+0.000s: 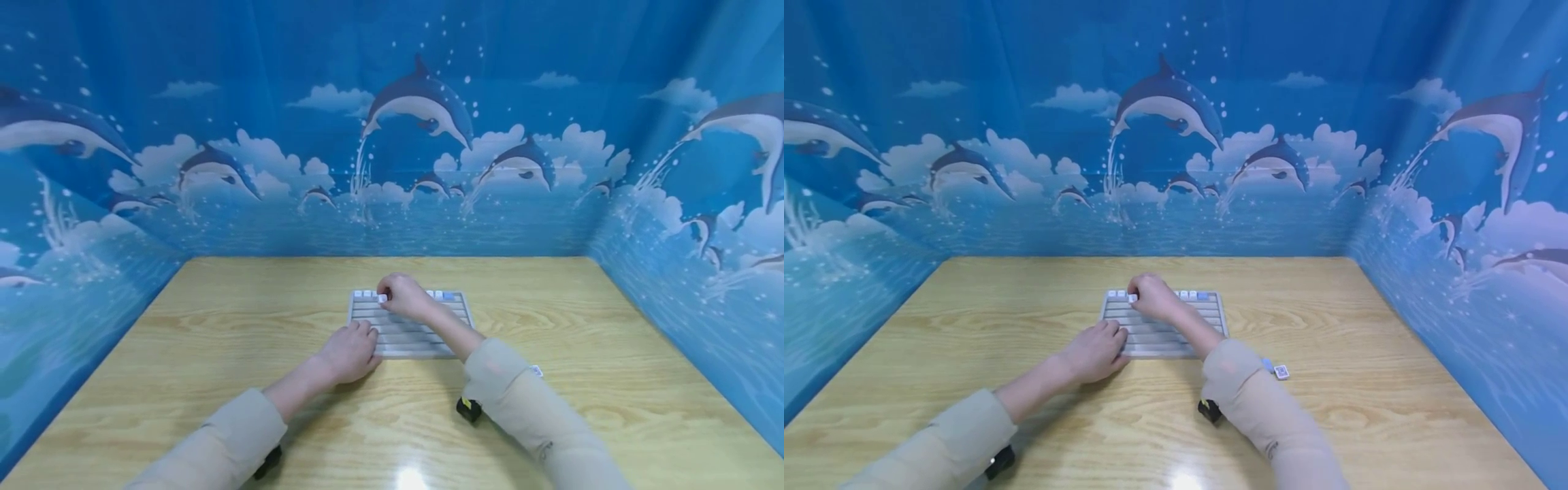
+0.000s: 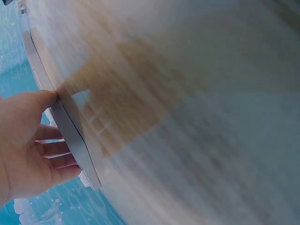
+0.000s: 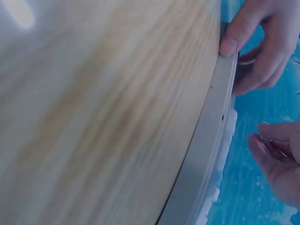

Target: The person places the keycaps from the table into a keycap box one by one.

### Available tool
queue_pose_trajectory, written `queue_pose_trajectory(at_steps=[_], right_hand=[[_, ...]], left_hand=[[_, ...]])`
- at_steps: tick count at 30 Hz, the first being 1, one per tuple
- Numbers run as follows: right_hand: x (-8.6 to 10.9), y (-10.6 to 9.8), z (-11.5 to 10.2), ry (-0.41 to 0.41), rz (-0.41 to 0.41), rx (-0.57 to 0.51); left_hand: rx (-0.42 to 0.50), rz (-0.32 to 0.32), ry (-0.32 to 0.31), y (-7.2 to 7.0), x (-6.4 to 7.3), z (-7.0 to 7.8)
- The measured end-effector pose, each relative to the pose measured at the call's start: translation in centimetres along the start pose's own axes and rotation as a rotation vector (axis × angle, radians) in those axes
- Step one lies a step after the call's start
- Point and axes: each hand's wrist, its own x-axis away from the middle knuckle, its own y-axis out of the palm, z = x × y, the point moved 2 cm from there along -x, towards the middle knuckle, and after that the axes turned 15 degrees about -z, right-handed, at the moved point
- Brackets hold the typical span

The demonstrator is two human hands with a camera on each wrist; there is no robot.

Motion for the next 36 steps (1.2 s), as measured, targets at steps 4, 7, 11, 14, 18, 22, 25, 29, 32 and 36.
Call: queue_pose_trajectory(at_steps=[4, 7, 11, 14, 18, 22, 25, 29, 32, 36], right_hand=[[-1.0, 0.3, -0.4, 0.015, -0.035, 0.01], [-1.6, 0.6, -0.6, 0.017, -0.067, 0.042], [-2.4, 1.1, -0.8, -0.001, -0.097, 0.068], [-3.0, 1.5, -1.0, -0.01, -0.128, 0.09], [-3.5, 1.9, -1.4, -0.005, -0.153, 0.12], [-4.0, 2.0, -1.8, -0.007, -0.13, 0.147], [-4.2, 2.0, -1.9, 0.001, -0.123, 0.178], [-4.5, 2.0, -2.0, 0.024, -0.137, 0.21], [-4.7, 2.2, -1.9, 0.045, -0.147, 0.217], [-4.9, 2.4, -1.9, 0.072, -0.152, 0.202]], left_hand=[[-0.005, -0.005, -0.007, 0.0, -0.1, 0.1], [0.004, -0.023, -0.009, 0.0, -0.1, 0.1], [0.009, -0.029, 0.005, -0.1, -0.1, 0.1], [0.005, -0.017, 0.015, 0.0, 0.0, 0.1], [-0.006, 0.008, 0.025, 0.0, 0.1, 0.0], [-0.016, 0.012, 0.026, 0.0, 0.0, -0.1], [-0.009, 0.006, 0.018, 0.1, 0.0, 0.0], [-0.008, 0.015, 0.015, 0.1, 0.0, 0.0], [-0.016, 0.021, 0.019, 0.1, -0.1, -0.1], [-0.024, 0.019, 0.015, 0.1, -0.1, -0.1]])
